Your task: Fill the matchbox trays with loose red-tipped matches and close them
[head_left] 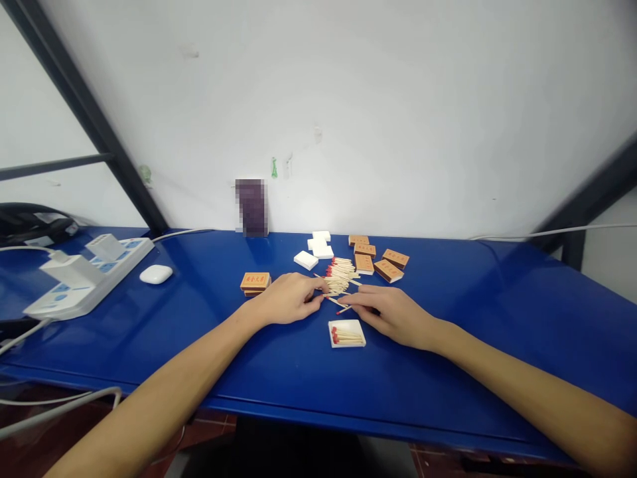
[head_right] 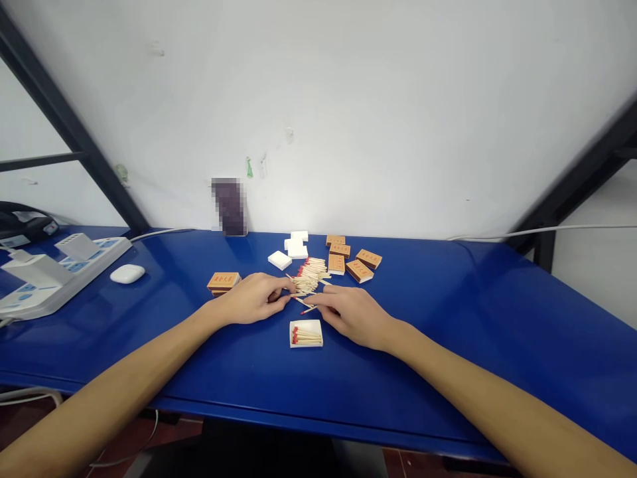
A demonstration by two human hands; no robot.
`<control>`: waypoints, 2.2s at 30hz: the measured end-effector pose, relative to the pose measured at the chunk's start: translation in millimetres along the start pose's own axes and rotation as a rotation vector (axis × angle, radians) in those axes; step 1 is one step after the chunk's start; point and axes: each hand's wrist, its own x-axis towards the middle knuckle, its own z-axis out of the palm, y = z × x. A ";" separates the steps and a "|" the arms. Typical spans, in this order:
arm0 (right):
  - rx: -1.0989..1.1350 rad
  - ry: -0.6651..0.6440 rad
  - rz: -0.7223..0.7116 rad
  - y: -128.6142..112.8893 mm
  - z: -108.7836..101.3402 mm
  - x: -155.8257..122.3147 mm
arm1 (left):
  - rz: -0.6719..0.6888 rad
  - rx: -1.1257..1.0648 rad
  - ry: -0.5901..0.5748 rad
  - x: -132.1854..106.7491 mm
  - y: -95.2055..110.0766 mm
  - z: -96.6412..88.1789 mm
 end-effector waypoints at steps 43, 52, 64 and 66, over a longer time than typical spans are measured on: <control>0.023 0.045 0.088 0.4 5.2 4.2 | 0.003 -0.113 -0.038 2.4 -9.9 4.1; 0.022 0.056 0.155 -1.4 5.4 5.1 | 0.010 -0.137 -0.061 -0.1 -5.2 -0.8; 0.028 0.078 0.157 1.3 7.3 5.4 | 0.023 -0.150 -0.058 0.3 -1.2 -3.1; 0.025 0.081 0.173 1.1 7.3 5.8 | 0.032 -0.152 -0.051 0.6 -0.6 -2.4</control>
